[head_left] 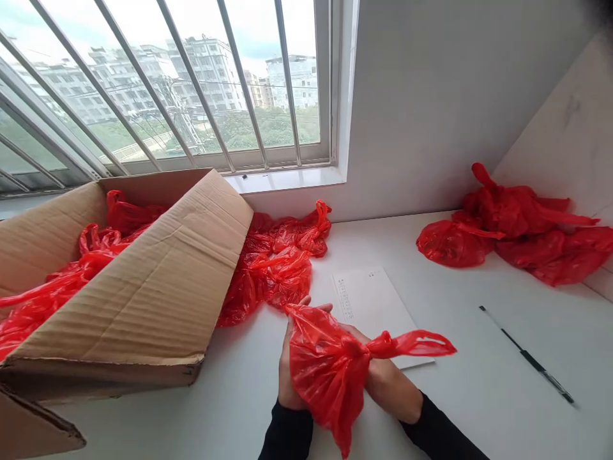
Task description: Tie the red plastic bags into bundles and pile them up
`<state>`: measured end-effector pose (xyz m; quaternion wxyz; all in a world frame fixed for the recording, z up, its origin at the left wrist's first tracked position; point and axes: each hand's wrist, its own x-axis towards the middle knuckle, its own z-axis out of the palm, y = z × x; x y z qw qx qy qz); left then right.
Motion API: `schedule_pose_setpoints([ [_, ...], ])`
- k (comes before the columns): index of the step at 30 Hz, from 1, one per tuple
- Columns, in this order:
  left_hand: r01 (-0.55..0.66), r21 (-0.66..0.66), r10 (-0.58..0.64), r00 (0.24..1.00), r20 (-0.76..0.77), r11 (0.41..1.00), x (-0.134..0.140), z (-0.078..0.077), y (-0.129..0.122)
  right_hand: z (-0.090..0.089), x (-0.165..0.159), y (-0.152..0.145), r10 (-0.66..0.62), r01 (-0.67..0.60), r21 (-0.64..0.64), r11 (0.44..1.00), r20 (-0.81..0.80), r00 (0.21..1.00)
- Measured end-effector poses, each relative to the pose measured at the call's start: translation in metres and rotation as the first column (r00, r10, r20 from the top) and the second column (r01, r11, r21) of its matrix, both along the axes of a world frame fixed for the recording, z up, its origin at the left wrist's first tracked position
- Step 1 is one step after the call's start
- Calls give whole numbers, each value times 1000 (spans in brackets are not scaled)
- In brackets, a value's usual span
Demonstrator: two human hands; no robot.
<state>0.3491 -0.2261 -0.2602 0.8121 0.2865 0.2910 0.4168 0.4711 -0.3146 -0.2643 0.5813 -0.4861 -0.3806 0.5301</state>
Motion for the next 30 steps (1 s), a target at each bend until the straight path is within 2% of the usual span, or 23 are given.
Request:
schedule_pose_setpoints([
  [2,2,89,8,994,-105,996,1,-3,-3,-1,1,2,1,-1,-7,1000,-70,998],
  [4,58,112,-42,989,-141,992,3,-5,-6,-2,4,3,-9,11,13,1000,-128,992],
  [7,116,78,-110,991,-76,990,9,-5,-11,-3,12,2,-91,100,50,994,-152,984],
  [11,215,-64,-213,977,27,975,16,1,-16,-4,29,-3,-299,302,46,952,-73,952],
  [14,247,22,-247,969,6,969,17,1,-16,-7,37,-4,-369,370,39,928,-32,929],
  [17,231,141,-225,973,-56,963,16,-8,-13,-8,37,-2,-328,328,-8,945,-56,943],
  [21,232,186,-210,969,-132,955,12,-19,-8,-4,34,-1,-233,233,-18,972,9,972],
  [25,219,197,-187,968,-166,956,13,-21,-7,8,33,-3,-218,218,-10,976,45,975],
  [30,209,196,-176,969,-174,958,17,-20,-9,18,31,-7,-228,228,8,974,-4,974],
])
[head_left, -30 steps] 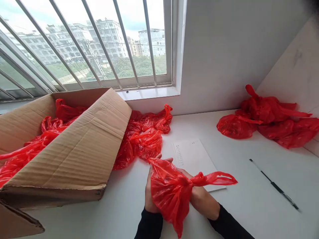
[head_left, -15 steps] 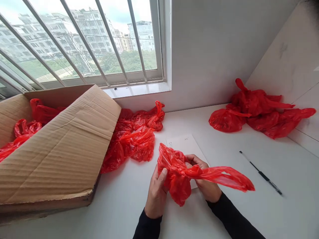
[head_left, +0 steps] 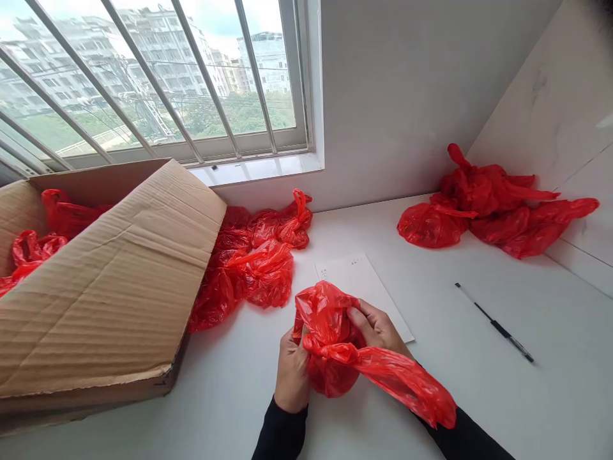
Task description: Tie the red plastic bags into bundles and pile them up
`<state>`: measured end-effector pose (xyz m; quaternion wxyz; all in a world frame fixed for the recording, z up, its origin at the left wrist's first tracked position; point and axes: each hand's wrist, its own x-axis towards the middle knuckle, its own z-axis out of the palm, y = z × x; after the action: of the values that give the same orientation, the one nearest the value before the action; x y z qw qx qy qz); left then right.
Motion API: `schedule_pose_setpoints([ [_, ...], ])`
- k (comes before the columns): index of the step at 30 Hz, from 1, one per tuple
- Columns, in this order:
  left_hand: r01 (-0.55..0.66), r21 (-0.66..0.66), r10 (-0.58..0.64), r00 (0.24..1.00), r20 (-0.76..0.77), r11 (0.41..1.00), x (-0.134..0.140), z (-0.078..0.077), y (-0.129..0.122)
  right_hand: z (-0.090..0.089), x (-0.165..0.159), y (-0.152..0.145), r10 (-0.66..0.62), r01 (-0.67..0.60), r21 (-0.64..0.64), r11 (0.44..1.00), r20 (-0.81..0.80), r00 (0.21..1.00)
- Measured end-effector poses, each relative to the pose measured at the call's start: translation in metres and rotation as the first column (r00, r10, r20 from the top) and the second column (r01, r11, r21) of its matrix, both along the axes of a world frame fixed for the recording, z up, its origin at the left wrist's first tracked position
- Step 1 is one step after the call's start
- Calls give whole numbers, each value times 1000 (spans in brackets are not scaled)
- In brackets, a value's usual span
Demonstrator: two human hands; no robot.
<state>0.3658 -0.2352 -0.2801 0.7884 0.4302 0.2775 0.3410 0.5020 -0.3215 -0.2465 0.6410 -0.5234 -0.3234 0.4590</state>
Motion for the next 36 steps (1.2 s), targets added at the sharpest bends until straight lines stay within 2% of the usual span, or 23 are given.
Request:
schedule_pose_setpoints([
  [4,-23,11,23,1000,-2,1000,-2,-3,1,-8,-1,1,30,-30,7,1000,-32,999],
  [8,-27,3,27,1000,4,1000,-6,-6,2,-18,-2,2,44,-44,-3,999,7,999],
  [15,-18,-15,18,1000,7,1000,-4,-6,2,-31,-2,6,-43,43,-7,999,-57,997],
  [21,-15,8,16,1000,-23,1000,-5,-2,2,-32,1,4,-15,16,27,1000,-25,1000],
  [28,69,84,-62,995,-81,994,-6,4,0,-31,-1,5,-52,52,41,998,9,999],
  [32,96,88,-88,992,-93,991,-6,3,1,-31,-2,5,-37,37,51,998,2,999],
  [36,106,93,-96,989,-115,990,-8,0,3,-32,-4,3,-27,27,2,1000,5,1000],
])
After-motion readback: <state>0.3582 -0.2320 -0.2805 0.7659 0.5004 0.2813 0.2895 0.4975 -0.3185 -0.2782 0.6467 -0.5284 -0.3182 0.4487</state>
